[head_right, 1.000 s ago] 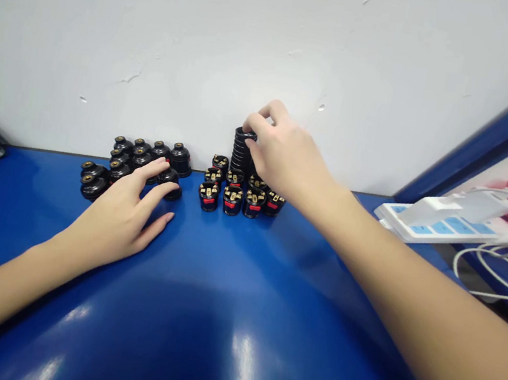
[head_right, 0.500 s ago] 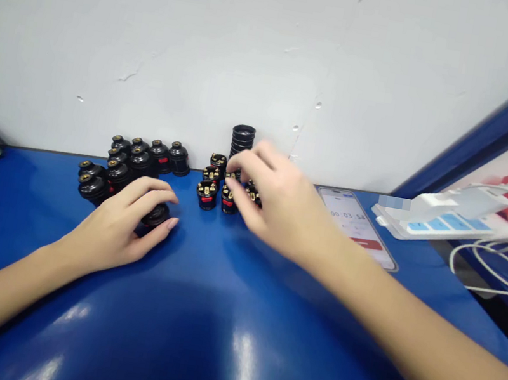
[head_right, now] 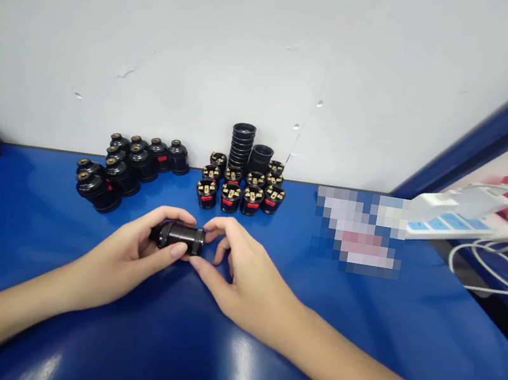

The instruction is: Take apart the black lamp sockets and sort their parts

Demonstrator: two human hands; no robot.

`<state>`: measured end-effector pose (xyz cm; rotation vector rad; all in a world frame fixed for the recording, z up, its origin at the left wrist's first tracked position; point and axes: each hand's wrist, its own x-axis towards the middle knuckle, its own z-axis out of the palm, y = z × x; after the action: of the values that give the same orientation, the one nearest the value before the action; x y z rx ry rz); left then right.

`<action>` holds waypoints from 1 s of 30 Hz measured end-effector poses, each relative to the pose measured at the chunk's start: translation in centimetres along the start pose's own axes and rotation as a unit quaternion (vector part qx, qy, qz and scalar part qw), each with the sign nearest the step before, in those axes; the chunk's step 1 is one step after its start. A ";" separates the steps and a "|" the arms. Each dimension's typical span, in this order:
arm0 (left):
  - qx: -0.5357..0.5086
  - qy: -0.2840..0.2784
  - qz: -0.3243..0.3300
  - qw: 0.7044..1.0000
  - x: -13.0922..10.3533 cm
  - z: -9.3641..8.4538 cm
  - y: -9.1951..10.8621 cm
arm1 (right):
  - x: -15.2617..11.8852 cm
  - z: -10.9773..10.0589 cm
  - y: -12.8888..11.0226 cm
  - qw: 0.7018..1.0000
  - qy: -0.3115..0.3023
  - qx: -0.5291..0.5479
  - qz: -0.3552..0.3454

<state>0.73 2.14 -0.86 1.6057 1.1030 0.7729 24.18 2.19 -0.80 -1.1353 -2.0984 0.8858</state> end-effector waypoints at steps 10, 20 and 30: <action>-0.014 -0.044 0.017 0.999 -0.2 0.3 -0.6 | 0.7 -1.0 0.6 0.997 -0.033 0.062 -0.023; 0.197 -0.048 0.087 0.975 -0.3 -0.6 0.4 | 0.2 -0.7 1.0 0.997 -0.037 0.025 -0.064; 0.183 -0.069 0.087 0.977 -0.4 -0.7 0.7 | -0.2 -0.5 1.5 0.993 -0.041 -0.016 -0.109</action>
<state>0.15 1.94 0.07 2.0564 1.0551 0.5816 25.41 2.78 -1.72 -0.8766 -2.2586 0.8090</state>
